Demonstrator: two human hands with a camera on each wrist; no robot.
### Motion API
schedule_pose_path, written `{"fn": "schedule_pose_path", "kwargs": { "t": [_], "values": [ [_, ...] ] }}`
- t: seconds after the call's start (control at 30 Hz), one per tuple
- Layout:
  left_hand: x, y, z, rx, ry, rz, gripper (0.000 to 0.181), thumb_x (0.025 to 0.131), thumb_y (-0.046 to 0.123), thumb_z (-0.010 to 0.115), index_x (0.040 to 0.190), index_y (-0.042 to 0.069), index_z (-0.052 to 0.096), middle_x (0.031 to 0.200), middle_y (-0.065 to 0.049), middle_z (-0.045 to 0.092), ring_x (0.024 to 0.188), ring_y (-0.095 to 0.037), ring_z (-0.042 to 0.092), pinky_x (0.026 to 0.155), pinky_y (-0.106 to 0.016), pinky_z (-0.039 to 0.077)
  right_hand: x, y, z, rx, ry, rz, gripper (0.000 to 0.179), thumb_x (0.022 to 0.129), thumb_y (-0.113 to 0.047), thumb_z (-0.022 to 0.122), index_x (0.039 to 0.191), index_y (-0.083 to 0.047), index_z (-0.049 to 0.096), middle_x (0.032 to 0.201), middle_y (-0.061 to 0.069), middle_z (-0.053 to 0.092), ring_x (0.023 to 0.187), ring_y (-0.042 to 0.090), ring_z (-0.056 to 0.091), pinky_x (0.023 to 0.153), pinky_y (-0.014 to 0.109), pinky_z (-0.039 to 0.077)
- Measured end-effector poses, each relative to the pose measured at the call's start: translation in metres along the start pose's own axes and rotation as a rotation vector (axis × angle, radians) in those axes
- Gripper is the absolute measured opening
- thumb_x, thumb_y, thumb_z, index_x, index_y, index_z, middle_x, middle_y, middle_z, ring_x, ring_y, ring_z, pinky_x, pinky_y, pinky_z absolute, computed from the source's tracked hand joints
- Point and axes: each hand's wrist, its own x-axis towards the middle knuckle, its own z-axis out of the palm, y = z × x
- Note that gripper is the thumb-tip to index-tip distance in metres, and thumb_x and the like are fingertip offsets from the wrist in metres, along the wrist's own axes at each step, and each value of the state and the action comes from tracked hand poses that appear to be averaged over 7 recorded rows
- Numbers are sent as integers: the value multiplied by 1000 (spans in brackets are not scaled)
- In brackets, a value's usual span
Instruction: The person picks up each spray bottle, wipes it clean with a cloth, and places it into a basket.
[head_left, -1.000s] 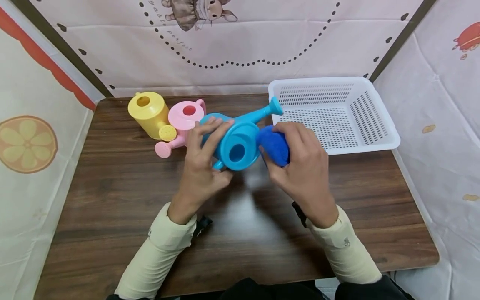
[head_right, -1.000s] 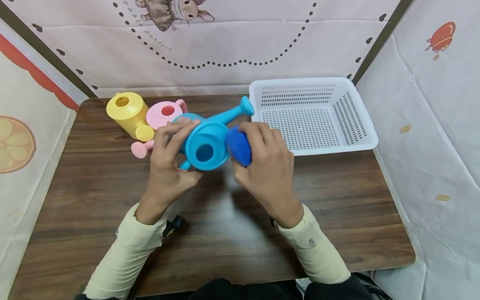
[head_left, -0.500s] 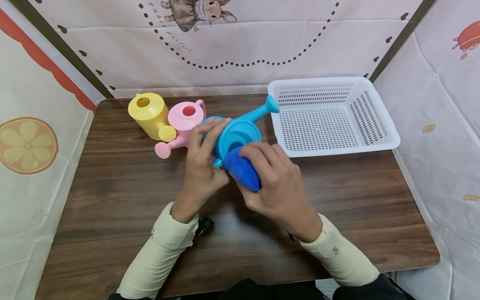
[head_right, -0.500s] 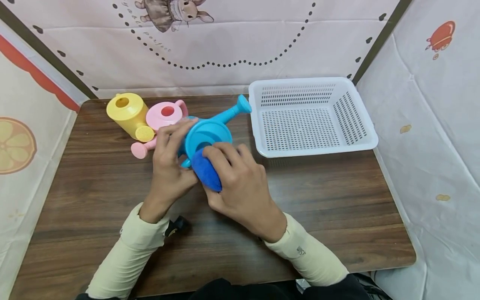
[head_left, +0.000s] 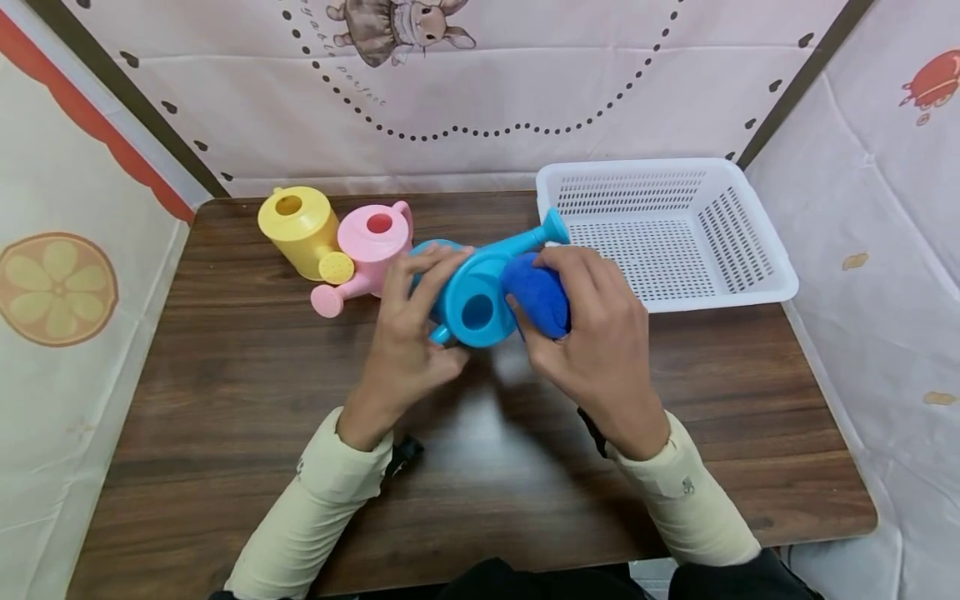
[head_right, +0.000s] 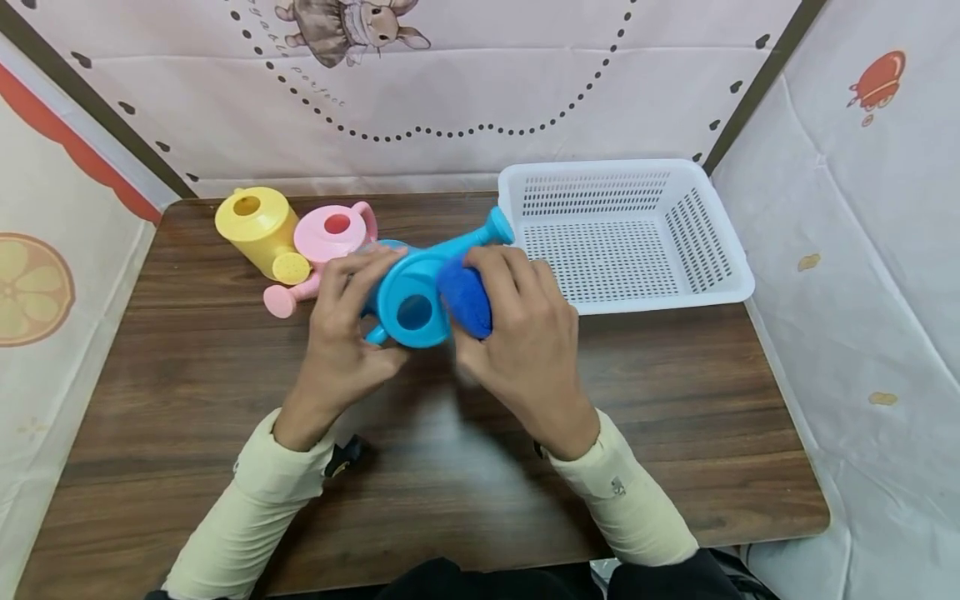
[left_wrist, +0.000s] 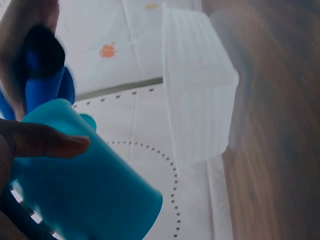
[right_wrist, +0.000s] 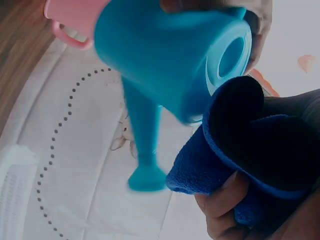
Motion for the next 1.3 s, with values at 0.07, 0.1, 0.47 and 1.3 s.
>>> {"fn": "schedule_pose_path", "kwargs": {
  "t": [0.07, 0.1, 0.47, 1.3],
  "values": [
    [0, 2, 4, -6, -42, -2, 89, 73, 1, 94, 156, 7, 64, 151, -26, 56, 153, -47, 51, 129, -63, 44, 4, -2, 0, 6, 5, -27, 45, 97, -28, 87, 130, -3, 70, 131, 20, 77, 116, 41, 75, 103, 57, 65],
    [0, 2, 6, -6, -60, -8, 90, 72, 2, 94, 157, 8, 63, 151, -26, 57, 153, -46, 51, 129, -64, 43, 5, -3, 0, 7, 4, -42, 43, 98, -27, 86, 130, -4, 70, 131, 20, 77, 115, 41, 74, 102, 56, 65],
    [18, 5, 20, 74, -110, -139, 98, 71, 8, 101, 159, 6, 57, 152, -21, 62, 141, -40, 60, 119, -61, 55, -25, 1, -6, 16, -131, -55, 47, 90, -23, 93, 128, -6, 72, 130, 18, 78, 117, 40, 75, 100, 60, 68],
    [186, 17, 128, 74, -430, -347, 117, 76, 38, 101, 172, 18, 38, 161, -14, 57, 140, -32, 60, 114, -50, 58, -61, 28, -40, -98, -211, 306, 50, 87, -24, 95, 128, -9, 71, 129, 16, 78, 111, 41, 76, 94, 69, 66]
  ]
}}
